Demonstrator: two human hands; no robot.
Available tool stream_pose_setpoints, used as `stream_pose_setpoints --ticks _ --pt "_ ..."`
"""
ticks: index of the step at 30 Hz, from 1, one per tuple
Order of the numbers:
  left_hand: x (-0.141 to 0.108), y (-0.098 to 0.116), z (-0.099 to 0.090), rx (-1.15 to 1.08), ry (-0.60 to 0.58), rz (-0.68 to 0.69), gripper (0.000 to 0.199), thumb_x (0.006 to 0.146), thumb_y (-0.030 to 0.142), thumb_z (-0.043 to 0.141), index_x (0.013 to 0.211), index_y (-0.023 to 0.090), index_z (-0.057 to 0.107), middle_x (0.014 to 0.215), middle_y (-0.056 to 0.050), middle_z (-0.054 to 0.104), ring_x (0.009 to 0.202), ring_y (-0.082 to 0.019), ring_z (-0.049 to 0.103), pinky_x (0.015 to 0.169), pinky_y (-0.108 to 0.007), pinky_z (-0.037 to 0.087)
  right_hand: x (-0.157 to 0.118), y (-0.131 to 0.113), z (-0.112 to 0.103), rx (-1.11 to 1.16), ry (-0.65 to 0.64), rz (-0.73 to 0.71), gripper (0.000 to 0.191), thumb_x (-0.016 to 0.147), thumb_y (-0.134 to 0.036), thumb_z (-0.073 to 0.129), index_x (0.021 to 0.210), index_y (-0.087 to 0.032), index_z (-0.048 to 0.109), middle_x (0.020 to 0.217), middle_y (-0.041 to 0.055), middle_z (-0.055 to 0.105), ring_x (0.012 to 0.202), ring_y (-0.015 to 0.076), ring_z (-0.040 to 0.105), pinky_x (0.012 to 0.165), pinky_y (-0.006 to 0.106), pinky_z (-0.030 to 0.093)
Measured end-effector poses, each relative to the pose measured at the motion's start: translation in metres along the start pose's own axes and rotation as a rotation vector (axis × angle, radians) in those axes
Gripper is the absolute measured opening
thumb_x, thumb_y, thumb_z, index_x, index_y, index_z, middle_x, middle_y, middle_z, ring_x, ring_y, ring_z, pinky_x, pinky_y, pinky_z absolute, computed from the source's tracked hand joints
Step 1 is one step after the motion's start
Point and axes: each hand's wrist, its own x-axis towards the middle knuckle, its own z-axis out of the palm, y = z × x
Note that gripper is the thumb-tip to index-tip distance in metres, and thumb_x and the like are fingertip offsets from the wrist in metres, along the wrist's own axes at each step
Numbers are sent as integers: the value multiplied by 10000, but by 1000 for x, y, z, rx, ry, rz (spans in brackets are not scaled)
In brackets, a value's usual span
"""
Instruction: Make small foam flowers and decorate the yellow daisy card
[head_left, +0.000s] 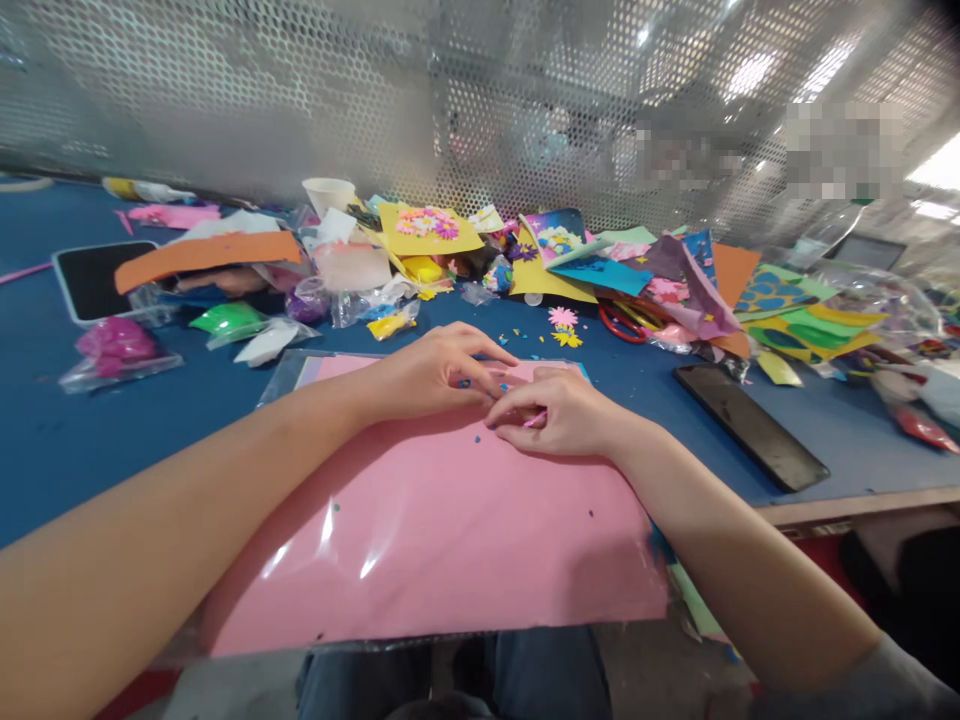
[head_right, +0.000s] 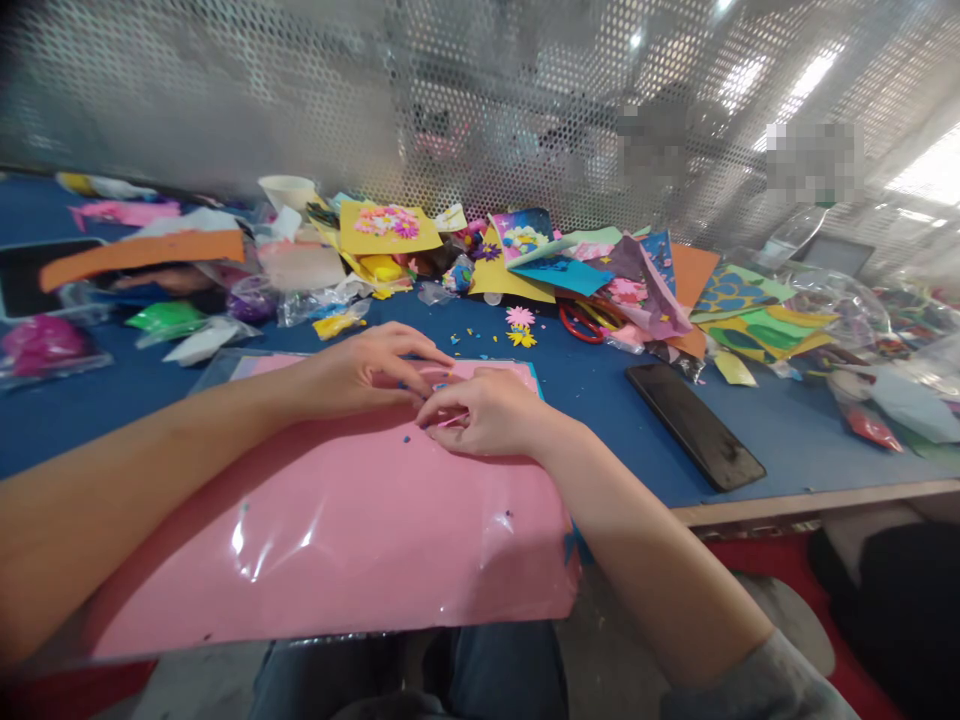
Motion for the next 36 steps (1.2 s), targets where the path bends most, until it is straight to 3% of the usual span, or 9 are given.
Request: stream_pose_setpoints --ticks 5,11,18,24,26,28,30,32,36 --pt "0 -7 2 -22 -37 50 131 931 291 695 939 347 814 1306 -5 717 1172 -249 619 1006 -414 485 1 1 -3 139 127 12 175 832 -242 625 859 -205 794 671 -10 700 529 80 483 572 246 381" --pt "-1 -4 4 -68 -134 -38 160 933 305 702 1035 369 808 1291 -19 719 1296 -275 540 1069 -428 440 4 0 -5 224 306 105 229 871 -276 562 866 -167 763 702 10 693 484 61 387 487 243 314" --pt "-1 -2 3 -85 -184 -45 178 952 323 673 1072 337 804 1435 -20 638 1331 -273 517 1134 -443 371 5 7 -4 306 469 92 215 883 -310 570 841 -183 739 805 27 739 640 114 610 590 246 479" --pt "-1 2 3 -130 -130 -94 164 905 287 726 1054 288 795 1368 -33 681 1287 -249 549 1090 -397 394 6 2 -7 148 633 32 203 883 -265 571 822 -177 743 709 10 721 538 100 557 508 246 385" --pt "-1 3 2 -143 -112 -102 87 903 269 723 932 268 806 1302 -30 715 1239 -236 574 1067 -382 401 4 -9 -13 11 710 -21 246 933 -259 536 829 -188 748 666 -3 695 540 103 546 583 274 411" --pt "-1 3 1 -129 -115 -87 95 902 276 728 856 269 811 1277 -21 729 1210 -235 582 1058 -388 399 1 -24 -23 -140 751 -84 340 1024 -286 449 906 -210 759 668 -8 687 628 120 593 758 320 443" --pt "0 1 1 -108 -128 -65 103 910 290 725 870 290 821 1297 -11 723 1214 -240 576 1065 -406 390 1 -39 -37 -239 640 -186 425 1083 -391 353 1064 -241 750 817 9 727 785 142 651 928 372 415" --pt "-1 -2 0 -100 -139 -48 115 925 298 711 905 303 824 1326 -9 711 1229 -243 569 1077 -419 382 6 -46 -50 -234 540 -229 567 1083 -528 264 1037 -254 758 948 32 742 941 178 662 1003 402 389" --pt "-2 -7 1 -115 -155 -29 97 906 321 741 951 295 823 1326 -34 710 1229 -246 579 1075 -417 394 23 -25 -59 192 275 -67 850 986 -758 153 731 -200 741 631 42 650 657 159 613 722 324 474"
